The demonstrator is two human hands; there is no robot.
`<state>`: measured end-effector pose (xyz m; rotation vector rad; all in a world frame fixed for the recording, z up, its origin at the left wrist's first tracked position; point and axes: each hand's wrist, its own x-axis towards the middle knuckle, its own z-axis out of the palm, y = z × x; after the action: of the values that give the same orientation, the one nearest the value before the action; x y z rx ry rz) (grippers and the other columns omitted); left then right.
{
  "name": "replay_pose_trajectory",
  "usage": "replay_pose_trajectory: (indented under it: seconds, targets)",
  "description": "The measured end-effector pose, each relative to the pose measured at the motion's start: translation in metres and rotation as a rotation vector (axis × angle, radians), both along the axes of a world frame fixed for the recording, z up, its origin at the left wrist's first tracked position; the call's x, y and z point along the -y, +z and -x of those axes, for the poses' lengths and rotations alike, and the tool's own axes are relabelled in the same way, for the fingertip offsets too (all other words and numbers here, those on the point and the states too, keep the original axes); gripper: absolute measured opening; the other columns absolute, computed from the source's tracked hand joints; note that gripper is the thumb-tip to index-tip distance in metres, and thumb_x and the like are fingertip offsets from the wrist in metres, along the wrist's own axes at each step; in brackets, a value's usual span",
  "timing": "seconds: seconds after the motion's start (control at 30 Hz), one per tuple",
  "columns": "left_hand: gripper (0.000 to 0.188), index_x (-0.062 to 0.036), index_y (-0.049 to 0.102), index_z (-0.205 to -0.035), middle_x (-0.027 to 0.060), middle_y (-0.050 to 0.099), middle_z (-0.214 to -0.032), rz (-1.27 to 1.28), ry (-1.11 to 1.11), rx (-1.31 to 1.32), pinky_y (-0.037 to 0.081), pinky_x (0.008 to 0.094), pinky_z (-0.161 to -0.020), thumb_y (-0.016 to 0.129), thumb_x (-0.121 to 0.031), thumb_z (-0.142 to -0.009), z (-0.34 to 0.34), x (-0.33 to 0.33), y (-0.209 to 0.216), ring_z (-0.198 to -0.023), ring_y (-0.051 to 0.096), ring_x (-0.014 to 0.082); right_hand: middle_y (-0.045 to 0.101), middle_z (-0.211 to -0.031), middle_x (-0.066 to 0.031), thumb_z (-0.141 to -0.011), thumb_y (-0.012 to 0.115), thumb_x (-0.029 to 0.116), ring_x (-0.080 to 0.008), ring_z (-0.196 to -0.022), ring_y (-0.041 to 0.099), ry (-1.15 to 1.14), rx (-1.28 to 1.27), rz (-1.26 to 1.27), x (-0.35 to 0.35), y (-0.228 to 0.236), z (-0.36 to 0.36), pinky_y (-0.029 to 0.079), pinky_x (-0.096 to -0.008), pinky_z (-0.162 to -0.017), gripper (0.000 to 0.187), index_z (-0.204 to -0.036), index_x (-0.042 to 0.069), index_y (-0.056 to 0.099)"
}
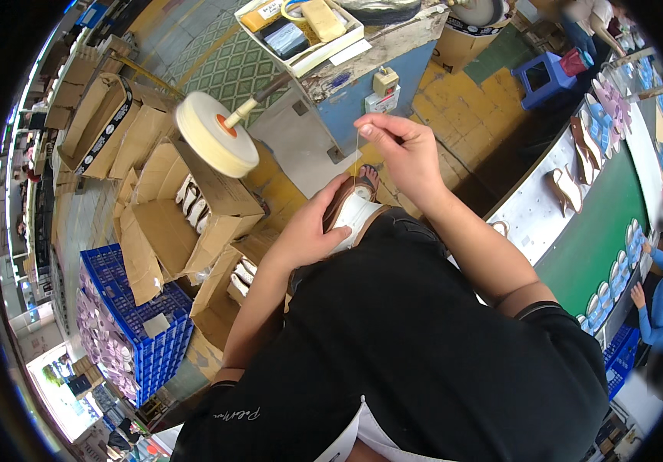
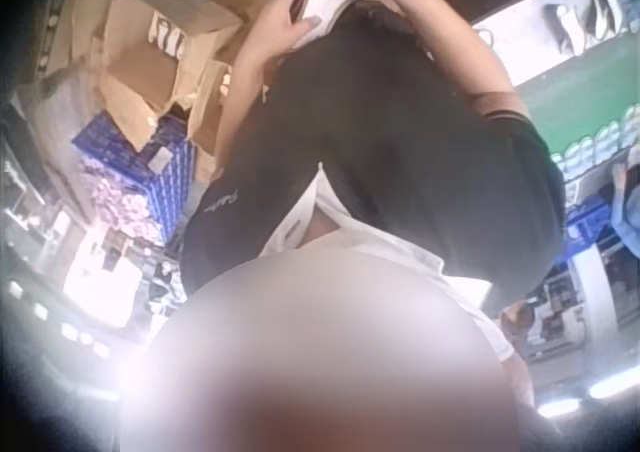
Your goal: The person repeatedly picks up shoe insoles from a cardboard box, presses each one against a rotating buffing wheel, and then places the insoles on a nearby table. The process is repeated for multiple insoles throughout the clip.
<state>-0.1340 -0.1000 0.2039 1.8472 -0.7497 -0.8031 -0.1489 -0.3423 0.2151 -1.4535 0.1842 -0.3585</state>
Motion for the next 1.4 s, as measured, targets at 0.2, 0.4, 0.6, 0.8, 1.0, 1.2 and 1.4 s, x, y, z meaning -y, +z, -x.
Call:
replay_pose_trajectory:
  seconds: [0.2,0.4,0.6,0.8,1.0,1.2,1.4]
  targets:
    - [0.096,0.0024,0.034,-0.175,0.0261,0.055,-0.168,0.068,0.069,-0.093,0.041,0.0434,-0.131,0.079,-0.004,-0.091,0.001,-0.013,-0.011,-0.157,0.055,0.0344,0.077,-0.088,-0.0060,-0.106,0.081,0.007,-0.0101,-0.077,0.068,0.076,0.104,0.364,-0.015,0.026,0.017,0.055,-0.0297,-0.068,0.011,-0.114,0.001,0.086]
    - [0.098,0.0011,0.034,-0.177,0.0249,0.053,-0.170,0.039,0.073,-0.068,0.035,0.0427,-0.135,0.080,-0.001,-0.090,0.007,-0.022,-0.010,-0.161,0.050,0.0332,0.083,-0.094,-0.0109,-0.103,0.083,0.011,-0.0146,-0.076,0.074,0.082,-0.034,0.384,-0.011,0.013,0.013,0.060,-0.0336,-0.073,0.015,-0.112,0.000,0.086]
    - [0.094,-0.0030,0.038,-0.174,0.0267,0.058,-0.166,-0.059,0.105,0.168,0.043,0.0471,-0.130,0.081,-0.003,-0.090,0.023,-0.010,0.010,-0.155,0.056,0.0430,0.081,-0.090,-0.0076,-0.103,0.080,0.013,-0.0107,-0.060,0.065,0.461,-0.556,0.274,0.017,-0.044,-0.014,0.052,-0.0294,-0.055,0.014,-0.111,0.005,0.089]
    - [0.083,-0.0063,0.046,-0.166,0.0257,0.063,-0.157,-0.175,0.091,0.322,0.048,0.0504,-0.124,0.083,-0.008,-0.091,0.028,-0.016,0.021,-0.145,0.061,0.0479,0.052,-0.071,0.0103,-0.108,0.081,0.022,-0.0028,-0.054,0.043,0.770,-1.051,-0.671,0.032,-0.104,-0.005,0.026,-0.0208,-0.048,0.015,-0.123,0.018,0.082]
    - [0.078,-0.0073,0.049,-0.163,0.0236,0.064,-0.154,-0.203,0.181,0.454,0.050,0.0534,-0.120,0.081,-0.010,-0.092,0.029,-0.032,0.017,-0.141,0.062,0.0461,0.048,-0.075,0.0141,-0.114,0.073,0.021,0.0001,-0.059,0.041,0.826,-1.028,-0.838,0.039,-0.122,0.011,0.026,-0.0180,-0.049,0.016,-0.126,0.012,0.078]
    - [0.082,-0.0017,0.047,-0.164,0.0246,0.061,-0.156,-0.051,0.177,0.294,0.048,0.0501,-0.123,0.083,-0.009,-0.091,0.033,-0.042,0.008,-0.144,0.061,0.0449,0.053,-0.077,0.0118,-0.113,0.075,0.021,-0.0019,-0.064,0.050,0.788,-1.006,-0.713,0.043,-0.118,0.005,0.035,-0.0203,-0.052,0.015,-0.124,0.010,0.078]
    - [0.088,0.0028,0.041,-0.167,0.0170,0.063,-0.151,0.248,0.485,0.035,0.042,0.0440,-0.129,0.084,-0.008,-0.092,0.038,-0.048,-0.027,-0.148,0.058,0.0320,0.071,-0.086,-0.0007,-0.115,0.069,0.020,-0.0138,-0.079,0.073,0.696,-1.012,-0.949,-0.004,-0.151,-0.001,0.061,-0.0262,-0.064,0.015,-0.123,0.008,0.073]
